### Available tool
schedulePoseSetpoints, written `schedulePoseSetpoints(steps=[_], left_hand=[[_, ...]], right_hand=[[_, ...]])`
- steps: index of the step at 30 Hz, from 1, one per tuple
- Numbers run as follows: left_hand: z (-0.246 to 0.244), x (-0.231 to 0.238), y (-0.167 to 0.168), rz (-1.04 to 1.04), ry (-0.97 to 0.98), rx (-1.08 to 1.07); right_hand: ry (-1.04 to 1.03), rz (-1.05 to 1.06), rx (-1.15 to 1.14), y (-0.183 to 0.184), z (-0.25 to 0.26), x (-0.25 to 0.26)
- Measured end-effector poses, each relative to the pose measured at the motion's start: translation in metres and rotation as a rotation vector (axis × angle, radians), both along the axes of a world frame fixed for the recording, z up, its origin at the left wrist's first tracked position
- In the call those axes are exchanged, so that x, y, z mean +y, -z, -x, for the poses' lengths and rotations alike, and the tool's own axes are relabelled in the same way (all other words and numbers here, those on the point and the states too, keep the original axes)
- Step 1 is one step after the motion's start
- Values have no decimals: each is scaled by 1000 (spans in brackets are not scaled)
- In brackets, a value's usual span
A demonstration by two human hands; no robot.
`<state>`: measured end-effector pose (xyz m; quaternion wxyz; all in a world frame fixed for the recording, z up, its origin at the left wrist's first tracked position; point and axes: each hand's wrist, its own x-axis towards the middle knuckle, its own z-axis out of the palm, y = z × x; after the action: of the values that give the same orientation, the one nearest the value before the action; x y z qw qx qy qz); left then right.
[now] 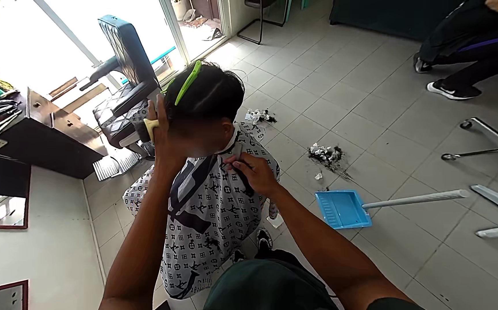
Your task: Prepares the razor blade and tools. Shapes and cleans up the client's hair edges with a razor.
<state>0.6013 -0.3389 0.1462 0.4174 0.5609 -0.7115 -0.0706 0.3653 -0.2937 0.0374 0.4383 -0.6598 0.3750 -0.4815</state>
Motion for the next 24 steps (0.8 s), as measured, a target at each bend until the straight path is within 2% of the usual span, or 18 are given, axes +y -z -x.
schedulePoseSetpoints(steps=[2,3,5,6,8,9,10,13,14,17,18,21,22,24], left_hand=[[-7,35,16,205,174,226],[-5,54,27,204,299,368],[9,86,46,-44,648,710],[17,96,54,-232,854,843],[37,106,66,-474,1160,932],[46,109,69,-522,1262,953],[54,111,70,-549,1341,972],[64,112,67,-608,1485,995],[62,112,65,-626,1513,989],[55,108,66,-657,1521,950],[52,108,67,-654,1508,935],[42,102,53,-515,1337,811],[37,98,44,-399,1184,736],[27,84,22,-121,780,555]], right_hand=[[-1,-107,-171,3,37,21],[-2,-172,-287,4,55,32],[-83,-263,-646,5,82,52],[-214,-269,-852,7,91,60],[-538,-225,-1113,12,94,71],[-635,-226,-1112,14,89,76],[-660,-269,-1011,15,81,83],[-512,-584,-380,21,53,100],[-486,-645,-360,27,45,102],[-601,-518,-800,39,41,103],[-602,-500,-761,32,39,102],[-379,-564,-167,11,22,89],[-301,-585,-67,10,15,82],[-192,-595,-99,9,4,67]])
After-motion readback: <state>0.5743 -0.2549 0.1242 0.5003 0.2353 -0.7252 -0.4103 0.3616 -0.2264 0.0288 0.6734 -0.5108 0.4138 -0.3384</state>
